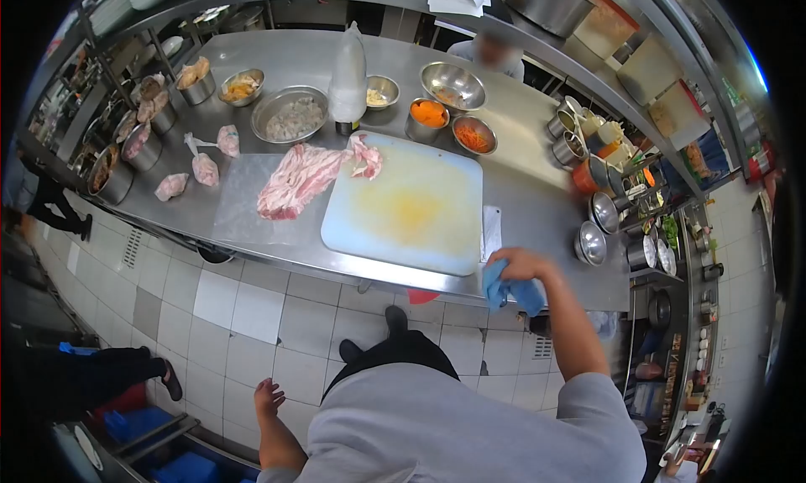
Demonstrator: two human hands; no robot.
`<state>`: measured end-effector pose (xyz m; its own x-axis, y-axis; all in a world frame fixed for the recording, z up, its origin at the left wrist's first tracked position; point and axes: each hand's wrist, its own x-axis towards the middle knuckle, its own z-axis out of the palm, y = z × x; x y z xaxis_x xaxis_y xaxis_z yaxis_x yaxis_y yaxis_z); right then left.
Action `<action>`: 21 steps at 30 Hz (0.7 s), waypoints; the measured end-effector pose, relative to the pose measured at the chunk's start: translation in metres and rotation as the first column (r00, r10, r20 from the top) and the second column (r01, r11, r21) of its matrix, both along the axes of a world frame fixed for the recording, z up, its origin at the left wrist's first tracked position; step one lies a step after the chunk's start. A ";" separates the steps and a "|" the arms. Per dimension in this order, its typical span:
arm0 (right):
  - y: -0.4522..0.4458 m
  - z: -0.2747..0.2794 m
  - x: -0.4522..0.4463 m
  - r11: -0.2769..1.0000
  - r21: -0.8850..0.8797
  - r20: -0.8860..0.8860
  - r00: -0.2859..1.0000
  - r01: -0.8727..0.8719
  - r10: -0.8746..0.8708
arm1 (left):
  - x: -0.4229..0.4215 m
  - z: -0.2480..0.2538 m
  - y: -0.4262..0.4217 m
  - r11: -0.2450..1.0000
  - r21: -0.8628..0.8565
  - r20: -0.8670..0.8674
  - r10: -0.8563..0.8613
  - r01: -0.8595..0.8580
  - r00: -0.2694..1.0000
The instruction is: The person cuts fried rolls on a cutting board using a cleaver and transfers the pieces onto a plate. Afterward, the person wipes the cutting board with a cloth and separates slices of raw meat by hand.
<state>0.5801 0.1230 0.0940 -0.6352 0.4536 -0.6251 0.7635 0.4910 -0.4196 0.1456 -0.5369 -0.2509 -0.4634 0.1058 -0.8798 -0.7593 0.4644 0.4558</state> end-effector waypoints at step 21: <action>-0.110 -0.113 -0.222 0.993 -0.084 -0.697 0.717 -0.078 -0.003 | 0.036 0.000 0.023 0.994 -0.104 0.105 -0.012 0.023 0.994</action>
